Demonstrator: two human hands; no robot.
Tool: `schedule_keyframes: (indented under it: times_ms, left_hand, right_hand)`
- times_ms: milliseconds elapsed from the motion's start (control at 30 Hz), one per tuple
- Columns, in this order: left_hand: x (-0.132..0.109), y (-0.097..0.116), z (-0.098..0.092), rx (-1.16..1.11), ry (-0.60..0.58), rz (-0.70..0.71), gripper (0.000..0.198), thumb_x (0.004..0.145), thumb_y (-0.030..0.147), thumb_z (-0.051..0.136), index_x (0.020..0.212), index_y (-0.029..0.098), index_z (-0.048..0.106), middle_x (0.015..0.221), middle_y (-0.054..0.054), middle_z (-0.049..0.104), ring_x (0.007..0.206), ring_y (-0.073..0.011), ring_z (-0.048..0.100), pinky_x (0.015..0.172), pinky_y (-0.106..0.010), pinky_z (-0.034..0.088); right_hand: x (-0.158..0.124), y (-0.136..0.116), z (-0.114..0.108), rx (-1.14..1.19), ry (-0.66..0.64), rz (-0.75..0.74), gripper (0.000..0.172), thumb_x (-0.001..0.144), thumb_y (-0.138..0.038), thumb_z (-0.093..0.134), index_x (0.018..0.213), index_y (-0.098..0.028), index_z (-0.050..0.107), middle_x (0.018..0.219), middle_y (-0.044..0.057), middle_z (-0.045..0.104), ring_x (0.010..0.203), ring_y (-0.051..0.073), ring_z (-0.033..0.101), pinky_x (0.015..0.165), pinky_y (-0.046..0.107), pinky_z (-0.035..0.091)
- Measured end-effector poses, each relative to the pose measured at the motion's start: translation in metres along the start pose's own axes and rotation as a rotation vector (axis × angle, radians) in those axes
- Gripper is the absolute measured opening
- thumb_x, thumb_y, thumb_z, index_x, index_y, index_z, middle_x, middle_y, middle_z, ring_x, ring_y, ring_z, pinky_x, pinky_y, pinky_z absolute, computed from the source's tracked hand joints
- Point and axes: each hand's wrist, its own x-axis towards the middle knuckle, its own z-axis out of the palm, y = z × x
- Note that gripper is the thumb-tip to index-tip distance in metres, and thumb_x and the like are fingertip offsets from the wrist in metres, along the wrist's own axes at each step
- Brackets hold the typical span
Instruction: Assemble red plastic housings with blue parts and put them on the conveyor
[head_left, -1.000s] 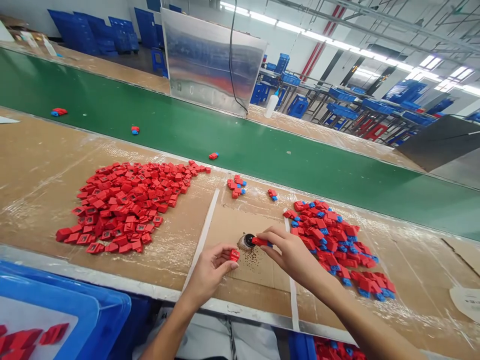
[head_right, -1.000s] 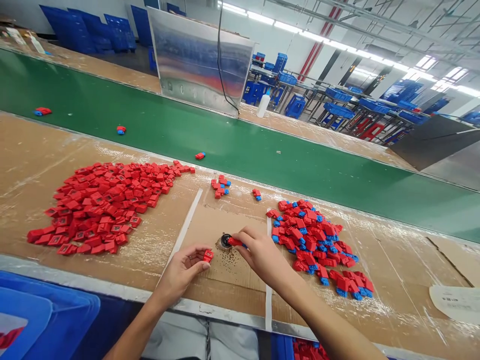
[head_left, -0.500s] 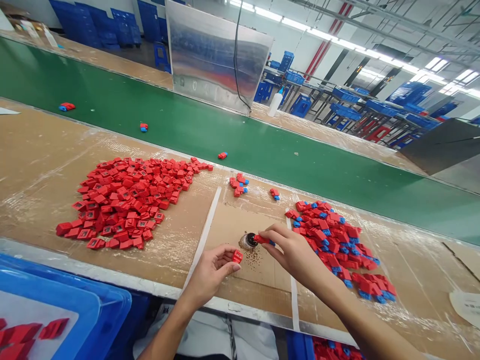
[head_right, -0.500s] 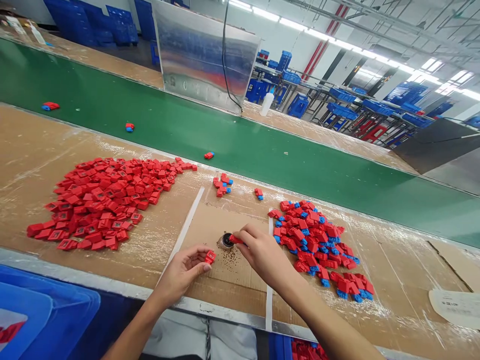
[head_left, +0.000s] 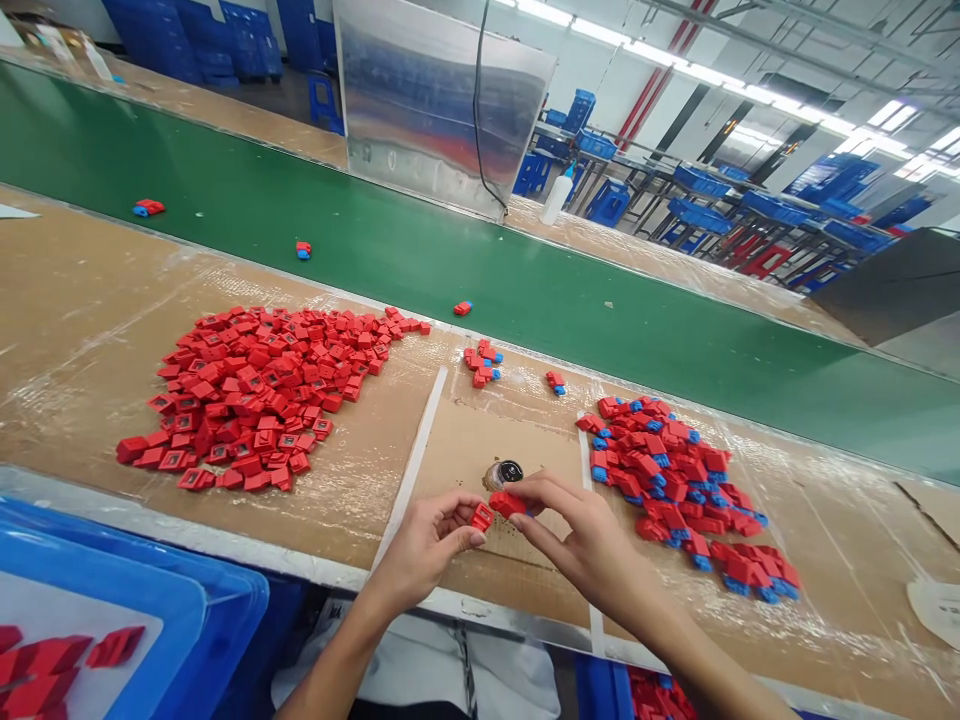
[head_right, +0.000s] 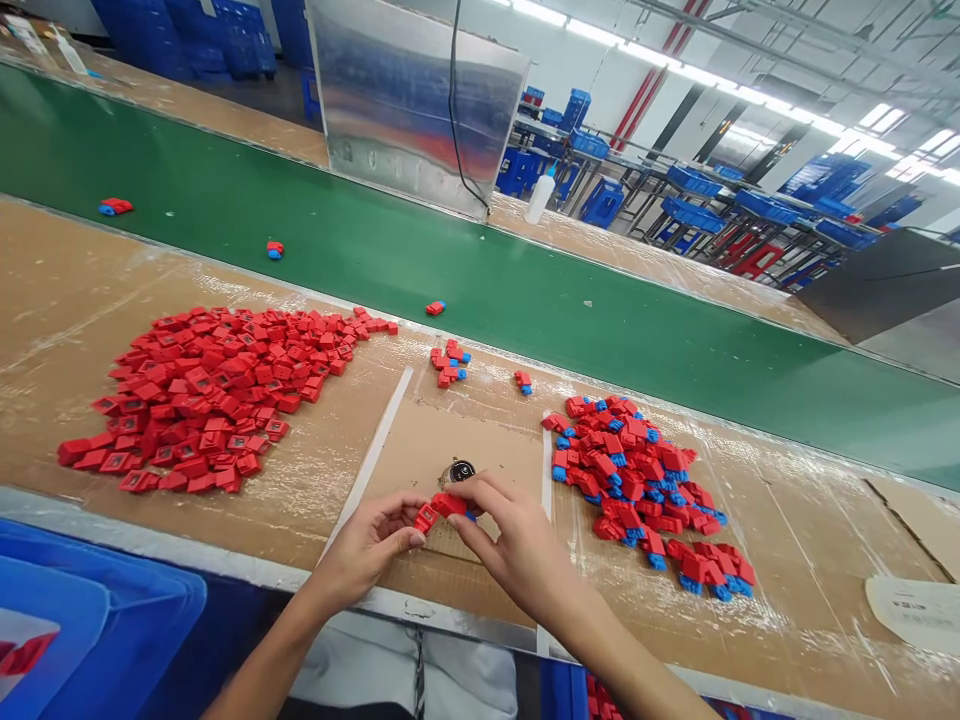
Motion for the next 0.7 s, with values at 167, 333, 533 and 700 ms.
schedule_keyframes:
  times_ms: [167,333,533,700]
  left_hand:
    - [0.0,-0.001,0.0,0.021,-0.011,-0.012,0.026,0.081,0.021,0.063,0.106,0.017,0.068,0.086,-0.003,0.067,0.079,-0.0159,0.057,0.074,-0.025,0.045]
    - [0.0,0.0,0.0,0.032,-0.022,-0.009,0.025,0.082,0.02,0.063,0.106,0.017,0.068,0.086,-0.003,0.067,0.079,-0.0157,0.058,0.073,-0.025,0.044]
    - [-0.001,0.001,-0.004,0.079,-0.074,-0.066,0.025,0.082,0.018,0.059,0.105,0.016,0.069,0.076,0.0,0.063,0.068,-0.0123,0.052,0.062,-0.021,0.04]
    - [-0.002,0.002,-0.007,0.164,-0.1,-0.069,0.019,0.081,0.014,0.055,0.095,0.016,0.068,0.079,-0.001,0.065,0.072,-0.0135,0.055,0.065,-0.021,0.041]
  right_hand:
    - [-0.003,0.004,0.009,0.032,-0.028,0.035,0.017,0.092,-0.027,0.055,0.107,-0.022,0.062,0.094,0.006,0.065,0.083,0.018,0.062,0.075,0.03,0.05]
    - [-0.005,0.005,0.011,0.031,-0.06,0.048,0.016,0.092,-0.024,0.055,0.107,-0.022,0.062,0.094,0.005,0.064,0.082,0.017,0.061,0.075,0.029,0.048]
    - [-0.009,0.001,0.02,-0.027,-0.111,0.018,0.016,0.094,-0.02,0.049,0.102,-0.022,0.063,0.093,0.006,0.059,0.084,0.018,0.059,0.075,0.03,0.048]
    - [-0.014,-0.004,0.034,-0.068,-0.058,0.003,0.017,0.094,-0.016,0.046,0.096,-0.021,0.062,0.091,0.006,0.057,0.08,0.018,0.057,0.071,0.028,0.048]
